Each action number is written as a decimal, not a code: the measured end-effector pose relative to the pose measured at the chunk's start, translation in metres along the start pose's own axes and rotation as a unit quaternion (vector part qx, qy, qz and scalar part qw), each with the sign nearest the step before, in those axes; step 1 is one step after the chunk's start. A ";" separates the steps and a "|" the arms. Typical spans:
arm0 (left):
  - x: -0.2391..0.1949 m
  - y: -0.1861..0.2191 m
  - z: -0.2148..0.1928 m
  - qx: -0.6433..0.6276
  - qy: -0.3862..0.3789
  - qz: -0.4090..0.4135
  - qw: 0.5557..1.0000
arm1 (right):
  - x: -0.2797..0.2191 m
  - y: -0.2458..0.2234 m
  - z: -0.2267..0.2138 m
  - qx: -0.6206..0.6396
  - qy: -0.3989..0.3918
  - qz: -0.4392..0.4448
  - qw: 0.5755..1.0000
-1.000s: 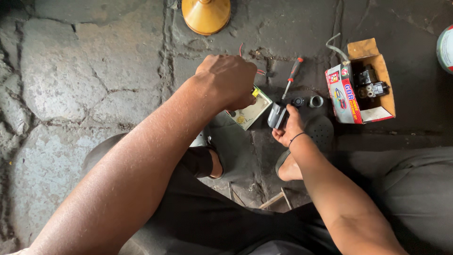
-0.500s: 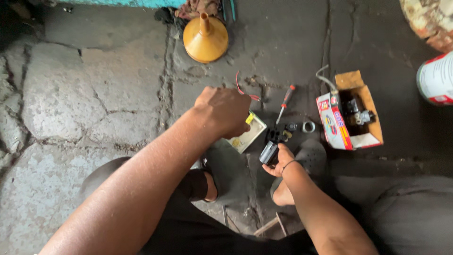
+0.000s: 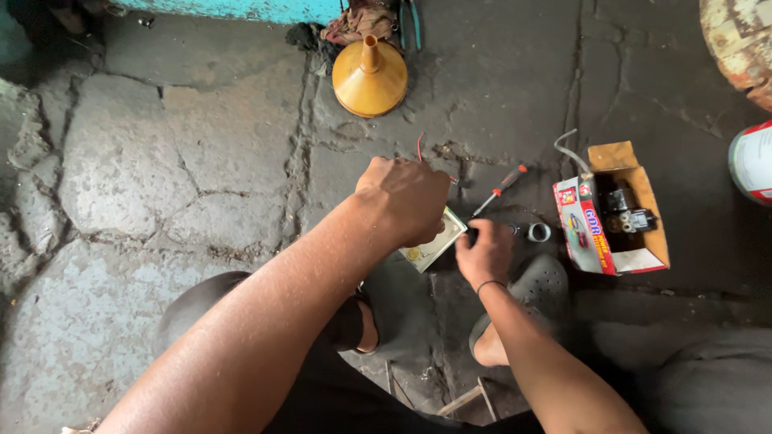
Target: The person sits on the floor and assembles a small mechanical device, likely a motor or pump. They handle various small components, including gears and a black housing, and use a screwdriver to tighten screws. The person also connects wires to the device and wipes it with a yellow cloth.
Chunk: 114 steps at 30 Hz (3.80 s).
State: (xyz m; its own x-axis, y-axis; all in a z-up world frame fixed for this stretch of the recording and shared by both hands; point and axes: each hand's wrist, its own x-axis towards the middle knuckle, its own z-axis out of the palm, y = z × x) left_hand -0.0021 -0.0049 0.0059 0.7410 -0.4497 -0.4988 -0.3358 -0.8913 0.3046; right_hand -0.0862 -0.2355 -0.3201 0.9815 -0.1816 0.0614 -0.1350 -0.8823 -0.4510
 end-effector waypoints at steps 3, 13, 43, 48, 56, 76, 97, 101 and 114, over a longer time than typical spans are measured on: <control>0.003 -0.004 0.005 -0.006 0.021 0.003 1.000 | 0.003 -0.029 0.016 0.113 -0.189 0.005 0.975; -0.007 -0.012 -0.001 -0.012 0.015 -0.012 1.000 | 0.000 -0.055 0.051 0.194 -0.309 0.238 0.900; 0.003 -0.002 -0.002 0.021 -0.060 -0.028 0.998 | 0.060 0.075 0.007 0.096 -0.120 0.133 0.979; 0.005 -0.002 -0.001 0.019 -0.064 -0.028 0.997 | 0.056 0.038 -0.005 -0.009 -0.186 0.122 0.975; 0.001 -0.005 0.001 0.012 -0.050 -0.022 0.998 | 0.052 0.015 -0.002 0.032 -0.219 0.126 0.967; 0.005 -0.022 0.002 0.014 0.028 -0.009 0.999 | 0.060 -0.033 0.011 0.030 -0.193 -0.026 0.980; 0.007 -0.022 0.003 0.015 0.023 -0.010 1.000 | 0.049 -0.041 0.020 0.123 -0.092 -0.059 0.986; 0.008 -0.020 0.002 0.018 0.007 -0.009 1.000 | 0.028 0.006 0.021 0.138 0.013 0.057 0.989; 0.006 -0.024 0.002 0.013 0.042 -0.009 0.999 | 0.005 -0.012 0.019 0.109 -0.035 -0.022 0.993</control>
State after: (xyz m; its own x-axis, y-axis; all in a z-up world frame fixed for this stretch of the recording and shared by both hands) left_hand 0.0093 0.0140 -0.0062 0.7927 -0.4273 -0.4348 -0.3359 -0.9013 0.2734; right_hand -0.0769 -0.2178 -0.3309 0.9938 -0.1073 0.0279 -0.0656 -0.7726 -0.6315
